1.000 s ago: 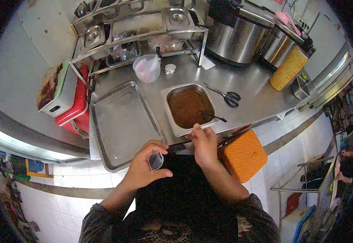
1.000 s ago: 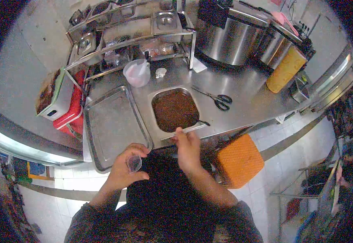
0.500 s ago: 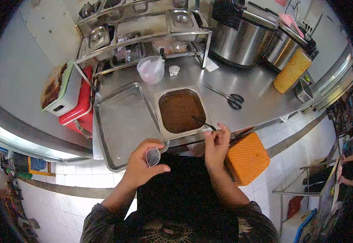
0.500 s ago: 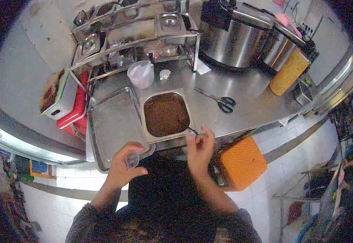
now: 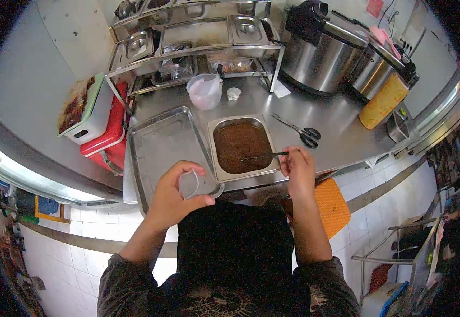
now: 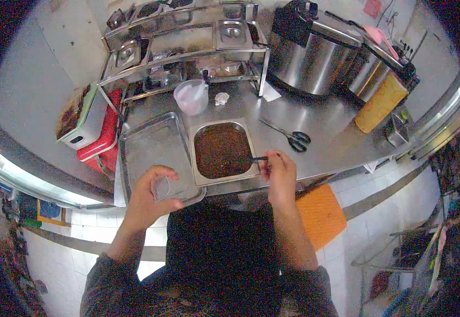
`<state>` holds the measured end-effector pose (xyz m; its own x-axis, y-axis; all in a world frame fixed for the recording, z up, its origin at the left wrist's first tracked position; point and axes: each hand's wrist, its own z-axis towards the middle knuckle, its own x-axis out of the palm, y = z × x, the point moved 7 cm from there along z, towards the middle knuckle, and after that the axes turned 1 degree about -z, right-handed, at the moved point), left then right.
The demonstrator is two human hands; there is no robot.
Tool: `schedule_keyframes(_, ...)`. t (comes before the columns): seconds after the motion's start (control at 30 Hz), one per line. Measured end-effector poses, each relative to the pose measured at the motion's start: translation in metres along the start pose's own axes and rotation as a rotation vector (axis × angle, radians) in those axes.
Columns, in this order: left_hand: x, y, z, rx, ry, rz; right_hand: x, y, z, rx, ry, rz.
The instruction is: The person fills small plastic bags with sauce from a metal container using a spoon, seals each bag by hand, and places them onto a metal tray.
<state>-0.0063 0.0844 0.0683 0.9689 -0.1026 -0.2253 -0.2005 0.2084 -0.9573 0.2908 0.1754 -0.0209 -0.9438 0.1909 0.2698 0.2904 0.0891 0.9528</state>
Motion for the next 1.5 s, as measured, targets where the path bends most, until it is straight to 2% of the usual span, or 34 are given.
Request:
schedule_keyframes(0.17,0.000,-0.005,0.020,0.003,0.039,0.003,-0.015,-0.007,-0.006,0.096,-0.098,0.231)
schedule_keyframes(0.37,0.014,0.001,0.055,-0.055,0.056,-0.034,-0.020,0.022,-0.010,-0.012,-0.087,0.368)
schedule_keyframes(0.47,0.020,0.003,0.076,0.027,0.028,0.087,-0.025,0.037,-0.008,-0.061,-0.121,0.436)
schedule_keyframes(0.57,0.025,0.004,0.089,0.098,-0.041,0.073,-0.023,0.058,-0.011,-0.116,-0.034,0.454)
schedule_keyframes(0.87,0.035,0.005,0.105,0.082,-0.127,0.277,-0.035,0.052,-0.007,-0.084,-0.105,0.545)
schedule_keyframes(0.97,0.036,0.011,0.111,-0.014,-0.085,0.339,-0.031,0.061,-0.011,-0.104,-0.047,0.552)
schedule_keyframes(1.17,0.037,0.009,0.115,0.112,-0.146,0.421,-0.038,0.061,-0.007,-0.132,-0.055,0.591)
schedule_keyframes(1.37,0.046,0.005,0.117,0.067,-0.099,0.378,-0.030,0.078,-0.011,-0.170,0.002,0.606)
schedule_keyframes(1.5,0.056,0.008,0.120,-0.001,-0.048,0.132,-0.013,0.096,-0.023,-0.213,-0.031,0.549)
